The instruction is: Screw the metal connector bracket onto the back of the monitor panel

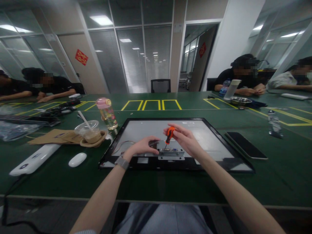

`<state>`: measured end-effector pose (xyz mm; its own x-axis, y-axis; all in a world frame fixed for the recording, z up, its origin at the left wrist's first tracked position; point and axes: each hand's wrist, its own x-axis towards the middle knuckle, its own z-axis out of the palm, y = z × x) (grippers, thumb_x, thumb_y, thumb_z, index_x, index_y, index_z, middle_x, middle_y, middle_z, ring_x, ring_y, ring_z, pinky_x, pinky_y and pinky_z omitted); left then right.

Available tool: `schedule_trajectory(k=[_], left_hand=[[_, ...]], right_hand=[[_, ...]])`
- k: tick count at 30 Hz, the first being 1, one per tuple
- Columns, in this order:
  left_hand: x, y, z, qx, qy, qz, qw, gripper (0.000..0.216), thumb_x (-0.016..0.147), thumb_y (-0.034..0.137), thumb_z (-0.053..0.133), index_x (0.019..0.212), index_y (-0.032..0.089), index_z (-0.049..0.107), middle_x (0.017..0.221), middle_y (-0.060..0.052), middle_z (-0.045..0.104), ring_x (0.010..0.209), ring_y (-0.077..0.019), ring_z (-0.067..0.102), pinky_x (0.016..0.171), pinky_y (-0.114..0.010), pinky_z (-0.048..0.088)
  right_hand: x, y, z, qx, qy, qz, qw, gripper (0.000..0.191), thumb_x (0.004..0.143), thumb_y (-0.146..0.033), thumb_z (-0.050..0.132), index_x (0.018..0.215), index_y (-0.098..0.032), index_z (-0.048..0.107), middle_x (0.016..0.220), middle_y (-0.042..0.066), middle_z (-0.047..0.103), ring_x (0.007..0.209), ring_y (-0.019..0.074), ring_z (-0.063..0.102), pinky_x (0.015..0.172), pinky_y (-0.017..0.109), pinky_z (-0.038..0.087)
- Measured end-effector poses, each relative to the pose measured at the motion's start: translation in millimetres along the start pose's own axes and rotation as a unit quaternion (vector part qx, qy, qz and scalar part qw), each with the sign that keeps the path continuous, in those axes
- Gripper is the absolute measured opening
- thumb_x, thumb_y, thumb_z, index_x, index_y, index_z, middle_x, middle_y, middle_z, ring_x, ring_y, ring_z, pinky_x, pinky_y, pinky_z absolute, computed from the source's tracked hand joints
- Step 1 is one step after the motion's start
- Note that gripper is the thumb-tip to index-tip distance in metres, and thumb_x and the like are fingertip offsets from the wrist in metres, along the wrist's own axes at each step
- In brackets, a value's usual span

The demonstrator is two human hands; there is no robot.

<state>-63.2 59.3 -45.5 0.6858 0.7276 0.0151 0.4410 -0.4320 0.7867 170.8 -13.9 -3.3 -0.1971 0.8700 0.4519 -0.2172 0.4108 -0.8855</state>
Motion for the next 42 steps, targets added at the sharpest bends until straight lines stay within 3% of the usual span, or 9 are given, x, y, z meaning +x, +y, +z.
schedule_trajectory(k=[3,6,8,12,18,24,30,37,42], left_hand=[[0,1,0,-0.002,-0.005,0.000,1.000,0.072,0.066,0.044,0.086,0.130,0.024,0.062,0.138,-0.009,0.060,0.128,-0.0289,0.055,0.113,-0.043,0.039],[0,3,-1,0.001,-0.008,-0.003,1.000,0.073,0.066,0.044,0.085,0.132,0.023,0.061,0.140,-0.010,0.058,0.129,-0.0288,0.054,0.113,-0.042,0.039],[0,3,-1,0.008,-0.006,-0.002,1.000,0.072,0.066,0.045,0.085,0.131,0.023,0.061,0.139,-0.010,0.059,0.129,-0.0291,0.054,0.113,-0.042,0.039],[0,3,-1,0.012,-0.005,0.002,1.000,0.072,0.066,0.045,0.085,0.130,0.022,0.062,0.138,-0.011,0.060,0.127,-0.0296,0.055,0.111,-0.042,0.040],[-1,2,0,-0.001,-0.002,-0.002,1.000,0.072,0.065,0.044,0.086,0.130,0.023,0.063,0.139,-0.011,0.059,0.129,-0.0300,0.054,0.113,-0.044,0.039],[1,-4,0,-0.005,-0.004,0.007,1.000,0.072,0.066,0.045,0.085,0.130,0.023,0.061,0.139,-0.010,0.059,0.127,-0.0290,0.055,0.112,-0.043,0.039],[1,-2,-1,-0.005,-0.006,0.005,1.000,0.073,0.066,0.044,0.086,0.132,0.025,0.061,0.139,-0.009,0.059,0.129,-0.0294,0.054,0.114,-0.044,0.038],[0,1,-1,0.016,-0.003,0.002,1.000,0.072,0.066,0.045,0.085,0.131,0.023,0.062,0.139,-0.009,0.059,0.130,-0.0297,0.053,0.114,-0.042,0.037],[0,6,0,0.017,-0.001,-0.002,1.000,0.071,0.066,0.042,0.085,0.130,0.023,0.062,0.139,-0.009,0.059,0.129,-0.0300,0.053,0.114,-0.042,0.038]], right_hand=[[-1,1,2,-0.077,0.062,-0.031,0.995,0.023,0.084,-0.038,0.072,0.103,-0.026,0.073,0.094,0.004,0.071,0.085,0.0198,0.067,0.085,0.040,0.056],[-2,1,3,-0.204,0.138,-0.102,0.964,0.017,0.085,-0.035,0.071,0.098,-0.025,0.074,0.092,0.005,0.067,0.084,0.0200,0.063,0.085,0.040,0.054],[-3,1,2,-0.218,0.119,-0.117,0.962,0.023,0.091,-0.034,0.062,0.109,-0.026,0.073,0.096,0.006,0.068,0.092,0.0213,0.064,0.092,0.042,0.052],[-3,0,-1,-0.101,0.007,-0.060,0.993,0.035,0.097,-0.036,0.052,0.129,-0.029,0.064,0.108,0.006,0.072,0.100,0.0207,0.068,0.097,0.044,0.052],[-3,1,0,-0.159,0.075,-0.070,0.982,0.030,0.086,-0.039,0.071,0.113,-0.027,0.074,0.106,0.006,0.073,0.094,0.0210,0.068,0.091,0.041,0.055],[-4,0,-1,-0.076,-0.006,-0.041,0.996,0.034,0.096,-0.039,0.056,0.127,-0.031,0.066,0.111,0.006,0.074,0.106,0.0227,0.069,0.102,0.049,0.051],[-4,0,0,-0.183,0.083,-0.074,0.977,0.027,0.087,-0.038,0.068,0.110,-0.027,0.074,0.104,0.006,0.070,0.093,0.0210,0.067,0.089,0.040,0.056],[-5,1,-1,-0.165,0.037,-0.065,0.983,0.037,0.096,-0.032,0.052,0.131,-0.031,0.063,0.121,0.006,0.072,0.117,0.0238,0.065,0.108,0.049,0.044],[-7,-2,1,-0.155,0.019,-0.059,0.986,0.040,0.096,-0.031,0.053,0.135,-0.030,0.060,0.126,0.007,0.070,0.120,0.0241,0.064,0.107,0.048,0.047]])
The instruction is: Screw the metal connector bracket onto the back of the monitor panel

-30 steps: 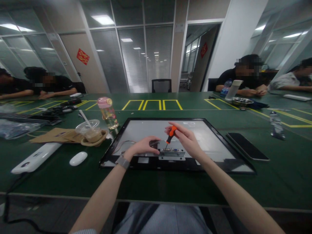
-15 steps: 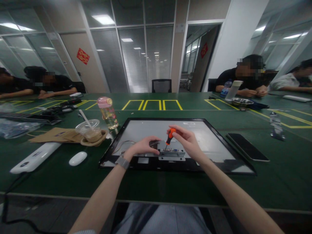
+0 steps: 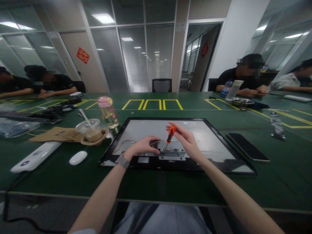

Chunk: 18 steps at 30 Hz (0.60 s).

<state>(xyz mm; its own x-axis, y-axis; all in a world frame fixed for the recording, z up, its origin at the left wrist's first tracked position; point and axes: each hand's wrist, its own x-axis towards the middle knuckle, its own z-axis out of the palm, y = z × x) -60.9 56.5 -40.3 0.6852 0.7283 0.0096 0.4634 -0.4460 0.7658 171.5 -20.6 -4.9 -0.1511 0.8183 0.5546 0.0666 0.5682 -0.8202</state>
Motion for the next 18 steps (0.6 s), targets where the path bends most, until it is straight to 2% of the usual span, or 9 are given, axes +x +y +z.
schedule_trajectory(k=[11,15,18], left_hand=[[0.1,-3.0,0.1,-0.010,-0.007,0.004,1.000,0.070,0.067,0.043,0.085,0.130,0.022,0.062,0.139,-0.010,0.059,0.128,-0.0292,0.054,0.112,-0.042,0.040],[0.4,-3.8,0.1,-0.014,-0.007,0.004,1.000,0.070,0.066,0.043,0.085,0.129,0.023,0.062,0.138,-0.009,0.059,0.127,-0.0292,0.055,0.111,-0.042,0.040],[-0.2,-2.3,-0.1,-0.016,-0.006,-0.001,1.000,0.071,0.066,0.044,0.085,0.130,0.024,0.061,0.139,-0.009,0.059,0.129,-0.0294,0.054,0.113,-0.043,0.039]], right_hand=[[0.0,-0.5,0.3,0.037,-0.014,0.008,0.999,0.041,0.095,-0.028,0.053,0.135,-0.032,0.060,0.128,0.006,0.069,0.113,0.0229,0.067,0.103,0.047,0.050],[1.0,3.4,1.9,0.058,0.001,0.017,0.998,0.038,0.093,-0.032,0.058,0.131,-0.030,0.062,0.117,0.007,0.073,0.104,0.0219,0.070,0.099,0.046,0.053],[1.3,5.1,2.8,0.014,0.045,0.002,0.999,0.033,0.087,-0.034,0.068,0.120,-0.027,0.070,0.105,0.006,0.073,0.096,0.0216,0.069,0.093,0.042,0.055]])
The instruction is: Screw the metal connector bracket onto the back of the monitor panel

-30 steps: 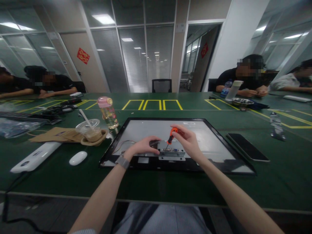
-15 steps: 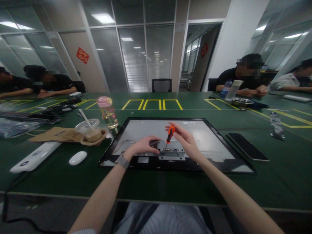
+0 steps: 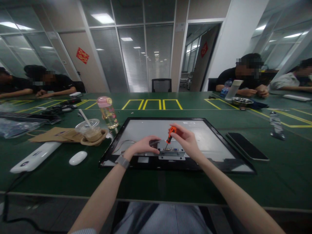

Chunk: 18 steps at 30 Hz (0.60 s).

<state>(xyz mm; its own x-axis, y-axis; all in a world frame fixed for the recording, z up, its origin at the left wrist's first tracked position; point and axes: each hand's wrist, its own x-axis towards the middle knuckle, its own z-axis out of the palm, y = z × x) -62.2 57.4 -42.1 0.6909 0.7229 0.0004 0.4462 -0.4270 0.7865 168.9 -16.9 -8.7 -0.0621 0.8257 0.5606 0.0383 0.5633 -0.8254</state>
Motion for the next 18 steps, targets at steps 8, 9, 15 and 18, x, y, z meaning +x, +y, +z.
schedule_trajectory(k=[8,9,15,18], left_hand=[[-0.8,1.9,0.3,0.002,0.002,-0.005,1.000,0.072,0.065,0.043,0.086,0.130,0.022,0.062,0.137,-0.009,0.060,0.127,-0.0293,0.055,0.112,-0.042,0.039],[-0.8,1.9,0.4,0.003,0.001,-0.005,1.000,0.072,0.066,0.043,0.086,0.130,0.022,0.062,0.138,-0.009,0.060,0.128,-0.0292,0.054,0.112,-0.041,0.038],[-0.6,2.4,-0.2,0.002,0.001,0.000,1.000,0.070,0.067,0.041,0.085,0.130,0.023,0.061,0.137,-0.009,0.060,0.126,-0.0285,0.055,0.111,-0.041,0.040],[-0.6,1.6,-0.1,-0.001,0.001,0.000,1.000,0.069,0.067,0.040,0.085,0.130,0.023,0.062,0.137,-0.009,0.060,0.127,-0.0282,0.055,0.112,-0.041,0.039]], right_hand=[[-0.7,-3.3,-0.4,0.046,-0.036,0.011,0.998,0.031,0.093,-0.037,0.061,0.121,-0.027,0.069,0.106,0.006,0.074,0.100,0.0215,0.070,0.095,0.043,0.053],[-0.5,-2.4,0.0,0.056,-0.031,0.017,0.998,0.030,0.090,-0.037,0.065,0.118,-0.026,0.070,0.102,0.006,0.075,0.097,0.0210,0.070,0.093,0.042,0.054],[2.4,-1.4,0.7,0.160,0.004,0.077,0.984,0.018,0.078,-0.035,0.079,0.092,-0.026,0.074,0.088,0.000,0.072,0.085,0.0169,0.067,0.083,0.034,0.054],[3.2,-6.5,-0.3,0.181,-0.014,0.090,0.979,0.018,0.079,-0.039,0.079,0.091,-0.026,0.074,0.088,0.001,0.072,0.087,0.0181,0.067,0.086,0.036,0.053]])
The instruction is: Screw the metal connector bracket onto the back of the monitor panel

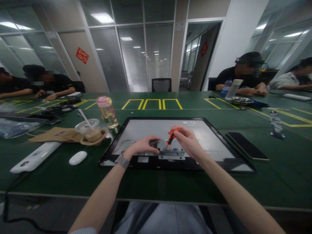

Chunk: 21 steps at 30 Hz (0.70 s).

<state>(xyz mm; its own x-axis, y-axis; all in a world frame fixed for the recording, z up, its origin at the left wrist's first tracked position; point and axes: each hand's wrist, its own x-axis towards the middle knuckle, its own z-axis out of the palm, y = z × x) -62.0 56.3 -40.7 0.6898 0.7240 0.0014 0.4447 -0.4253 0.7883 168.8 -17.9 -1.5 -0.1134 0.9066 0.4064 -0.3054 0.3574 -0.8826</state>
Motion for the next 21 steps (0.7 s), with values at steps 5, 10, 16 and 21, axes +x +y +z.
schedule_trajectory(k=[5,10,16,21], left_hand=[[0.9,-2.7,0.9,0.000,0.000,0.004,1.000,0.067,0.068,0.039,0.085,0.129,0.024,0.062,0.135,-0.008,0.062,0.124,-0.0280,0.056,0.110,-0.042,0.041],[2.1,-4.8,1.4,-0.007,0.003,0.004,1.000,0.068,0.066,0.037,0.087,0.128,0.023,0.062,0.134,-0.008,0.061,0.125,-0.0276,0.056,0.111,-0.041,0.040],[2.3,-4.4,1.8,-0.008,0.003,0.013,1.000,0.068,0.066,0.041,0.086,0.128,0.023,0.063,0.134,-0.009,0.062,0.124,-0.0282,0.056,0.110,-0.041,0.041],[1.8,-5.1,1.4,0.003,0.004,0.008,1.000,0.069,0.067,0.042,0.086,0.129,0.023,0.062,0.137,-0.009,0.060,0.127,-0.0279,0.055,0.112,-0.041,0.039]], right_hand=[[-1.8,-4.2,2.2,0.009,-0.067,0.003,0.998,0.026,0.089,-0.046,0.067,0.106,-0.027,0.072,0.097,0.005,0.072,0.098,0.0213,0.066,0.092,0.041,0.051],[-2.4,-1.0,1.4,-0.009,-0.042,-0.029,0.999,0.016,0.082,-0.042,0.076,0.080,-0.026,0.074,0.091,0.001,0.066,0.087,0.0162,0.064,0.089,0.035,0.051],[-1.1,-2.2,0.7,0.026,-0.045,0.004,0.999,0.024,0.088,-0.048,0.067,0.100,-0.028,0.073,0.091,0.003,0.070,0.091,0.0191,0.066,0.087,0.037,0.051],[1.8,1.8,-2.7,-0.042,-0.010,-0.044,0.998,0.021,0.084,-0.046,0.072,0.081,-0.026,0.070,0.089,0.001,0.065,0.090,0.0186,0.061,0.093,0.039,0.049]])
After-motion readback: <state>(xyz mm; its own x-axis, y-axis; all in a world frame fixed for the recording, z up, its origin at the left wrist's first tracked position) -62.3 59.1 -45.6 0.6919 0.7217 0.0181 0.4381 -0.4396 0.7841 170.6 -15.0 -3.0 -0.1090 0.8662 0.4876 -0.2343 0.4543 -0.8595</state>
